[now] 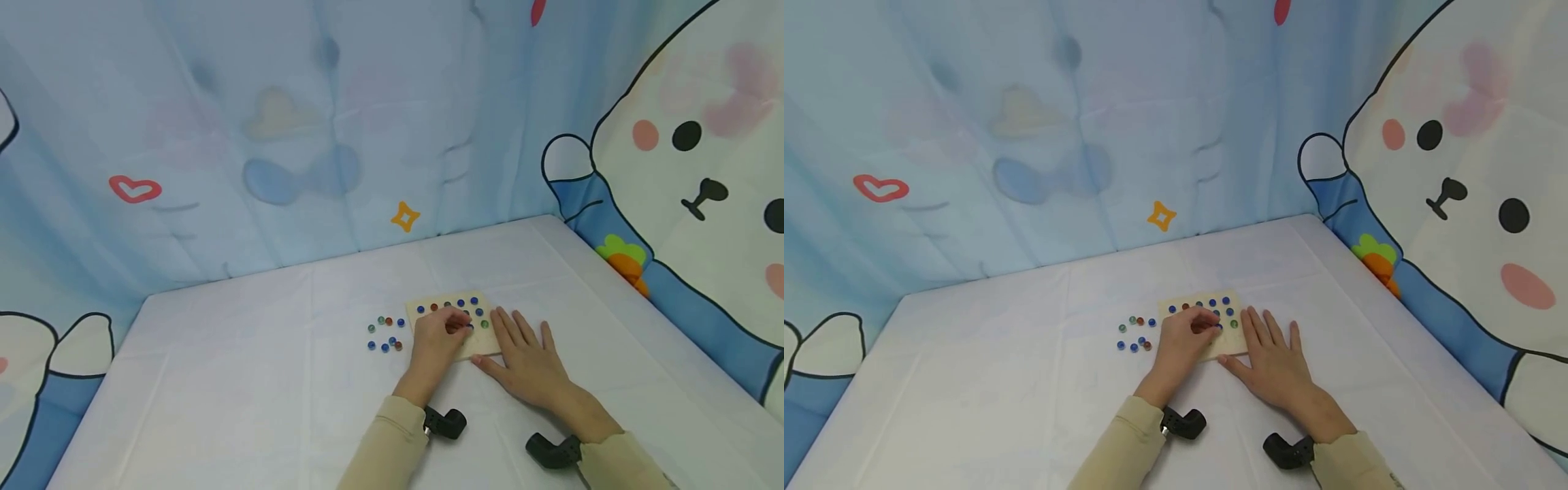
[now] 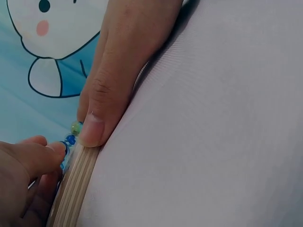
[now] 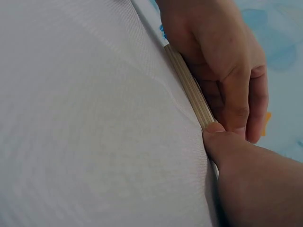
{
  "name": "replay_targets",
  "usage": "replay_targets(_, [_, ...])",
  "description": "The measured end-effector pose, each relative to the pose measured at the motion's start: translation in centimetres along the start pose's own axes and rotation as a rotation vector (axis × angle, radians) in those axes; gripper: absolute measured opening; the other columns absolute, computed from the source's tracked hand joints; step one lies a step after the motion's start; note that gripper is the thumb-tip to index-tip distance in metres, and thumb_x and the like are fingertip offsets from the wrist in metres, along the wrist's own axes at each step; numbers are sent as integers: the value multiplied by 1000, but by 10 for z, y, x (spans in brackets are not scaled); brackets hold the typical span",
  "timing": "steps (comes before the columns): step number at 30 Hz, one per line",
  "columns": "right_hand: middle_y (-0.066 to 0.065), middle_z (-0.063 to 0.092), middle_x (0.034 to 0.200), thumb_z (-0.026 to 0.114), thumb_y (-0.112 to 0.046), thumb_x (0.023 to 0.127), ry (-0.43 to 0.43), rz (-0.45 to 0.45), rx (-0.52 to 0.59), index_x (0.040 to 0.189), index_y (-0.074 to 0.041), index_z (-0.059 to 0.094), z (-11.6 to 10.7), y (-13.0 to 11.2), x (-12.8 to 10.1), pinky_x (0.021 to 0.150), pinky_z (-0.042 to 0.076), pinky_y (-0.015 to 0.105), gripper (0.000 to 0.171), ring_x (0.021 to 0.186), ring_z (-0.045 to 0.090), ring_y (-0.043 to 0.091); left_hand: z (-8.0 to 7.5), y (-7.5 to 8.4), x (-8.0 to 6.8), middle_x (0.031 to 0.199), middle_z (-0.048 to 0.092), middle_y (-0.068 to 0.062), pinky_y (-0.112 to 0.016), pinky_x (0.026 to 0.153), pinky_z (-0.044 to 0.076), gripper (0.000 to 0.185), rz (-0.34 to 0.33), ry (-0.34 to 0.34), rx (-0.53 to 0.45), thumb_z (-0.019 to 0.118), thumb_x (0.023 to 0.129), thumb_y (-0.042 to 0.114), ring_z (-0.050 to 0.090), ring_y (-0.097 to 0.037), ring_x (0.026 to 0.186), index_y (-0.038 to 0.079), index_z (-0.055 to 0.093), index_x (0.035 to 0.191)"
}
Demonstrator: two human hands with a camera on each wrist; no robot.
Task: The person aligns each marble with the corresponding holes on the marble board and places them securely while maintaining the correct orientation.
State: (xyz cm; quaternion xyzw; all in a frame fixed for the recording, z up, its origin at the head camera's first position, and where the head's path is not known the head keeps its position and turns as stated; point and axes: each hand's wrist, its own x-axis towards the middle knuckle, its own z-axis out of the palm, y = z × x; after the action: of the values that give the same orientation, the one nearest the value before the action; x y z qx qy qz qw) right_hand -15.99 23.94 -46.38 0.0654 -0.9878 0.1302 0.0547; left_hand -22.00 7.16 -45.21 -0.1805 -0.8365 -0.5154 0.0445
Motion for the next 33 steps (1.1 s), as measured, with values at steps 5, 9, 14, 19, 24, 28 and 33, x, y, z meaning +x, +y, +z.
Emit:
replay_targets(5, [25,22,162,48,-66,94,0,1,3,156,2,18,-1,0,0,113,2,74,97,149,16,47,4,1,1,85,74,1,-11,65,49,10,7,25,12,77,85,7,59,3,72,12,74,93])
replay_targets(9, [25,22,161,48,-66,94,-1,0,9,156,2,18,-2,0,0,113,2,74,97,149,16,47,7,3,2,85,74,0,-11,65,50,9,9,41,33,77,85,6,60,2,72,10,74,92])
replay_targets(14, [25,22,161,49,-66,94,2,3,10,156,2,19,-4,0,0,113,3,74,97,148,17,47,9,6,3,85,74,0,-10,65,49,8,23,61,76,77,84,6,61,2,72,9,74,90])
replay_targets(19, [25,23,161,49,-66,93,3,4,7,155,3,20,-3,0,1,113,3,74,97,148,17,47,9,8,2,85,74,-1,-10,65,49,9,13,61,77,77,84,5,61,2,71,8,74,92])
replay_targets(24, [25,23,161,49,-65,93,7,4,1,155,3,20,-2,-1,1,113,3,74,97,148,18,47,8,7,-1,90,75,-2,-10,68,50,13,17,50,85,77,84,7,63,0,75,7,75,97])
replay_targets(28, [25,24,161,50,-66,93,9,5,-6,155,3,21,-1,0,1,113,3,74,97,148,18,47,4,6,-5,94,75,-3,-11,71,52,17,31,22,58,76,86,8,65,-3,80,6,74,102])
replay_targets(33, [24,23,161,50,-66,93,10,8,-5,155,3,21,1,0,1,113,2,74,97,148,17,47,0,4,-6,96,75,-4,-12,74,52,19,39,-8,6,76,87,10,64,-1,82,6,73,105])
